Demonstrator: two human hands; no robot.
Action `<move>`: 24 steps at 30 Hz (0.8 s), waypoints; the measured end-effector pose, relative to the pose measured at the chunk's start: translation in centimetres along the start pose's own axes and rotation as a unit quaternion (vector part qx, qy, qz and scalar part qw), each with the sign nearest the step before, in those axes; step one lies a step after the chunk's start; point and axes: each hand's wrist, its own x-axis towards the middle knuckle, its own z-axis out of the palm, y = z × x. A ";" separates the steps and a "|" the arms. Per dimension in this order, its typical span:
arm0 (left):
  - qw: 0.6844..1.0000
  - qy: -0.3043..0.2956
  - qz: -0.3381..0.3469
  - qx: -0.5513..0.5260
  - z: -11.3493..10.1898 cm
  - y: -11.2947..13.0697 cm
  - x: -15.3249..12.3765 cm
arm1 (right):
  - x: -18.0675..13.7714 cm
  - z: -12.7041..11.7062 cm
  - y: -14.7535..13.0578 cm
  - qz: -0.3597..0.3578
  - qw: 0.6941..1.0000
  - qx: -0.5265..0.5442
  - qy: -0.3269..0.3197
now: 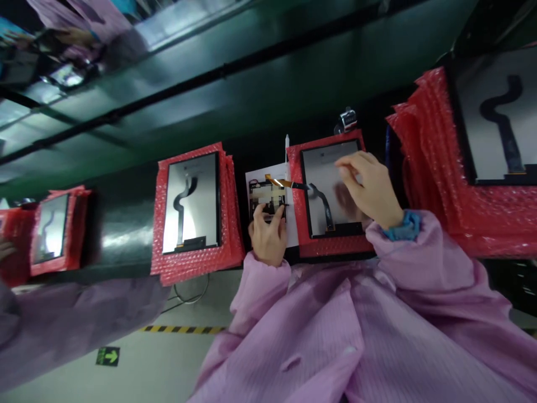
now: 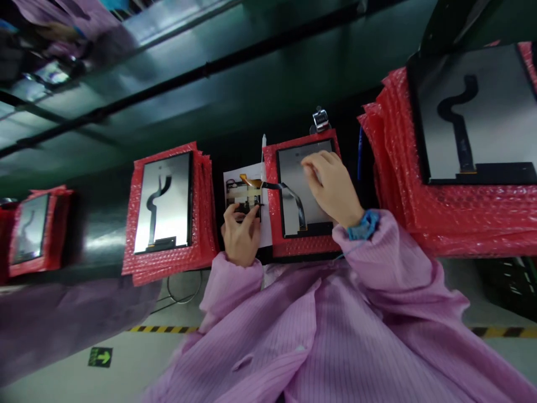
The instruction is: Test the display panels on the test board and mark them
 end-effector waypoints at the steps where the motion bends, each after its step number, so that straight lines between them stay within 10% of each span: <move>1: 0.999 0.018 0.001 -0.032 -0.2 0.6 -0.1 | -1.1 -0.8 0.1 0.021 1.000 -0.007 0.017; 8: 0.976 0.006 0.079 -0.201 -0.2 5.5 -1.3 | -9.1 -1.4 0.3 0.157 0.985 -0.074 0.026; 15: 0.975 -0.001 0.076 -0.209 0.9 6.2 -2.0 | -10.0 0.8 -0.2 0.192 0.977 -0.082 0.044; 20: 0.962 -0.103 0.074 -0.241 -1.4 5.0 -0.9 | -9.6 -1.6 -1.2 0.290 0.951 0.098 0.048; 24: 0.927 -0.219 0.028 -0.304 -3.5 3.7 1.7 | -8.8 -3.4 -5.6 0.206 0.963 0.169 0.047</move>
